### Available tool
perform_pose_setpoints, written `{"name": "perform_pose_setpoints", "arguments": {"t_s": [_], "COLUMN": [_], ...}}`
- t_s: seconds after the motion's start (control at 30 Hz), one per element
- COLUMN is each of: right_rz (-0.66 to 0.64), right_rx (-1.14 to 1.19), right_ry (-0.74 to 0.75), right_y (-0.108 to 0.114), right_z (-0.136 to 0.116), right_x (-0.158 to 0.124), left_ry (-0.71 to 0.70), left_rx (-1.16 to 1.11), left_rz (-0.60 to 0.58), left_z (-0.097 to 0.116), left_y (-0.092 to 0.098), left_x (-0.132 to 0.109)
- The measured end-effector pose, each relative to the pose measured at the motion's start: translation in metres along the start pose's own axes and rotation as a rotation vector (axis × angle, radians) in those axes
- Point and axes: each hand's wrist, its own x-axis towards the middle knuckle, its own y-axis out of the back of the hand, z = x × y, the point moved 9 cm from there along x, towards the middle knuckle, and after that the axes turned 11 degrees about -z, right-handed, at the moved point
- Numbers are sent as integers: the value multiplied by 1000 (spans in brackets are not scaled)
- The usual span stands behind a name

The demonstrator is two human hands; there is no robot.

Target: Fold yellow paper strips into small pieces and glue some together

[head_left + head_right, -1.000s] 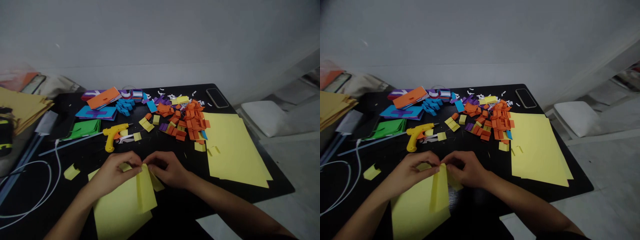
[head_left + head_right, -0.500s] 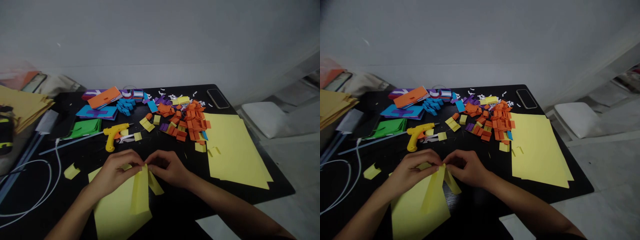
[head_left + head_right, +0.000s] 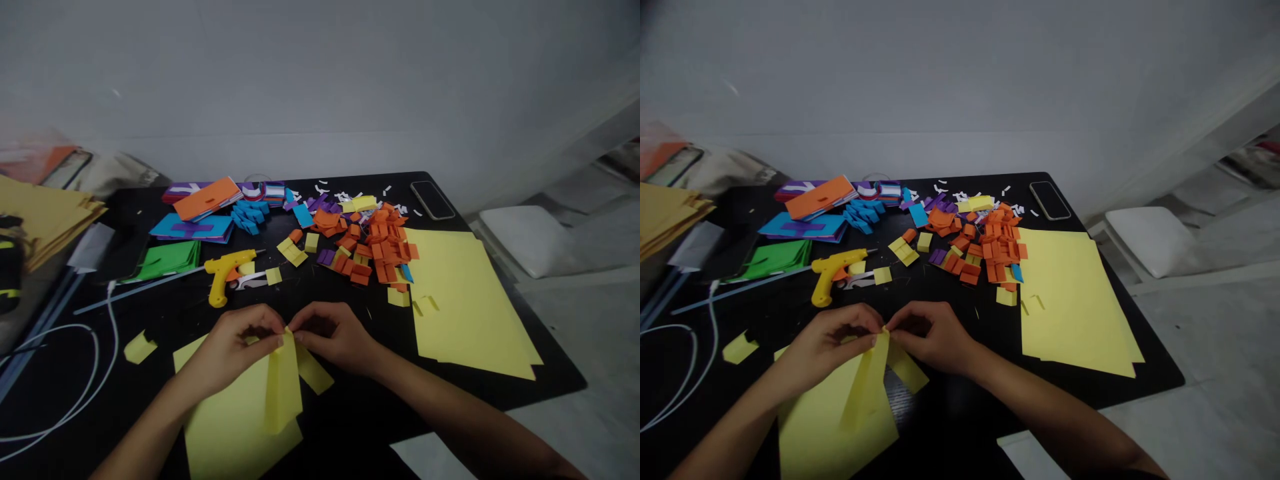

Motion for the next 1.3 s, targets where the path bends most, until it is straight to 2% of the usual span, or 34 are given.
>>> {"name": "perform_pose_setpoints", "arguments": {"t_s": [0.1, 0.2, 0.37, 0.63, 0.93, 1.3], "right_rz": [-32, -109, -189, -146, -69, -41], "right_rx": [-58, -125, -384, -430, -409, -440], "right_ry": [56, 155, 285, 312, 344, 386], "right_y": [-2, -9, -18, -16, -8, -6], "right_z": [-8, -20, -32, -30, -33, -31], "right_x": [0, -1, -5, -6, -6, -6], "left_ry": [52, 47, 43, 41, -18, -3], "left_rx": [-35, -32, -35, -12, 58, -22], "left_rz": [-42, -38, -23, -47, -2, -47], "left_z": [-5, -3, -1, -2, 3, 3], "left_y": [-5, -4, -3, -4, 5, 1], "left_x": [0, 0, 2, 1, 0, 0]}}
